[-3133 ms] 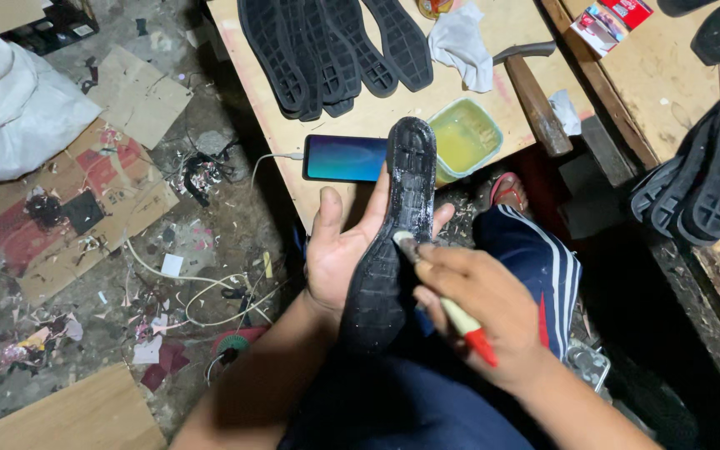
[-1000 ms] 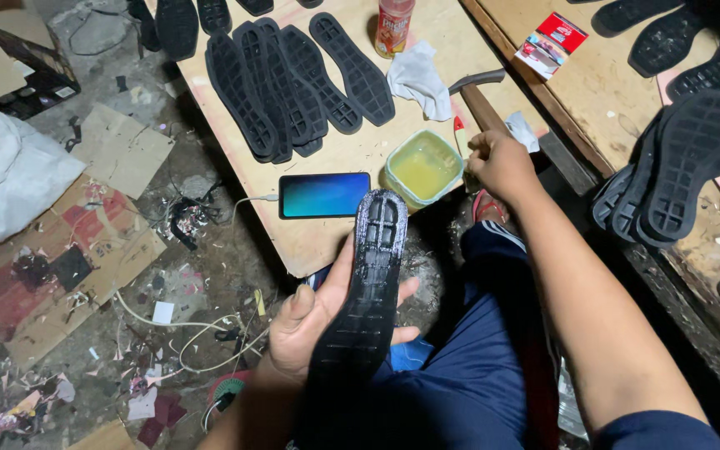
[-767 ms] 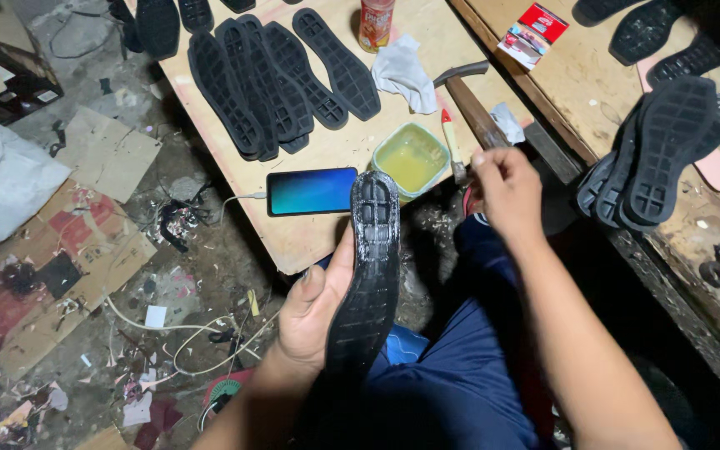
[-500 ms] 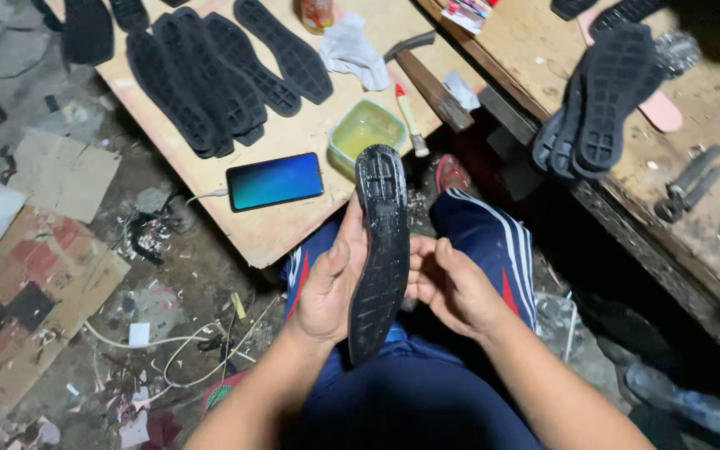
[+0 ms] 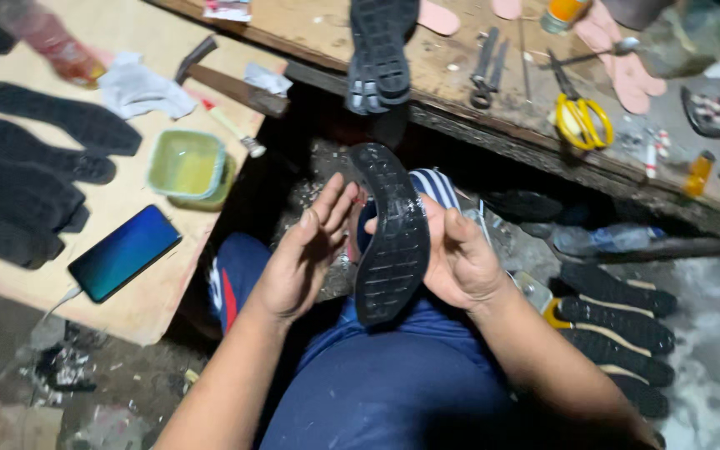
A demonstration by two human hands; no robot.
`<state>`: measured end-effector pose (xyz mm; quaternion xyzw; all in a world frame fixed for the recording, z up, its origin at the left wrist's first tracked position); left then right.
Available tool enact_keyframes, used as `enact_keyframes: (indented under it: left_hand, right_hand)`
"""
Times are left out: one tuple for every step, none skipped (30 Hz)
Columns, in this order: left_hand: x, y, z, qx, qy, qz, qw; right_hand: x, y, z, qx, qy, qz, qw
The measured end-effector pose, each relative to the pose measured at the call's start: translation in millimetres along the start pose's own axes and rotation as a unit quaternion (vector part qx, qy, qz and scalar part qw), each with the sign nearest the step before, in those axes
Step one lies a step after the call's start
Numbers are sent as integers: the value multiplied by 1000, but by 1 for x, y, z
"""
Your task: The person holds a rubber shoe sole in one hand and uses a brush to spread adhesive from a container over the sole's surface, turning the sole to coat different areas. They finish one sole and set it aside among other soles on the workbench.
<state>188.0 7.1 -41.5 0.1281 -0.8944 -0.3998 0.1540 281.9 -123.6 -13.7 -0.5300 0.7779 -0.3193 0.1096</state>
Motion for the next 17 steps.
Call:
enact_keyframes:
  left_hand:
    - [-8,-9,7,-25,13,29,999]
    - [-18,-17,14,-51,24,57,997]
    - [-29,-27,22,-79,33,86,993]
    - [-38,-36,31,-76,57,121,988]
    - [-45,-46,40,-75,80,154,982]
    - [-54,-55,48,-48,95,175,979]
    - [-58,-64,56,-23,113,199,973]
    - [-62,-73,63,2,115,217,969]
    - [-66,-82,69,26,117,237,964]
    - [-67,-92,75,42,120,252,959]
    - [-68,-100,80,59,124,266,954]
    - [-69,-108,86,59,136,274,950]
    - [-68,-115,93,56,148,283,946]
    - [-66,-125,107,29,218,308,926]
    - [-64,-133,121,-1,286,329,900]
    - [-71,-136,125,-19,273,321,906]
    - [-79,-139,128,-36,259,313,913]
  right_hand:
    - [12,-13,11,-10,24,20,999]
    - [26,-26,24,-21,48,42,998]
    - [42,-37,38,-19,75,80,994]
    - [58,-48,51,-16,99,119,988]
    - [73,-59,66,-12,123,158,980]
    - [89,-69,83,0,149,186,971]
    - [105,-76,101,9,176,211,961]
    - [125,-80,119,18,206,236,949]
    - [145,-80,141,21,258,257,931]
    - [165,-80,163,23,309,275,910]
    - [185,-78,184,25,356,291,888]
    - [208,-74,205,20,413,300,860]
    - [232,-66,223,11,468,306,829]
    - [256,-57,240,2,521,310,795]
    - [277,-49,253,3,542,315,779]
    - [298,-39,263,2,563,319,762]
    - [323,-30,271,2,584,323,745]
Point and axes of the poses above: each hand's wrist, its own x-axis away from the middle knuckle, its own z-axis out of the back of the hand, y = z × x, the point moved 7 cm from there along -x, towards the middle knuckle, and after that the axes turned 12 degrees about y, right-handed, at the moved point
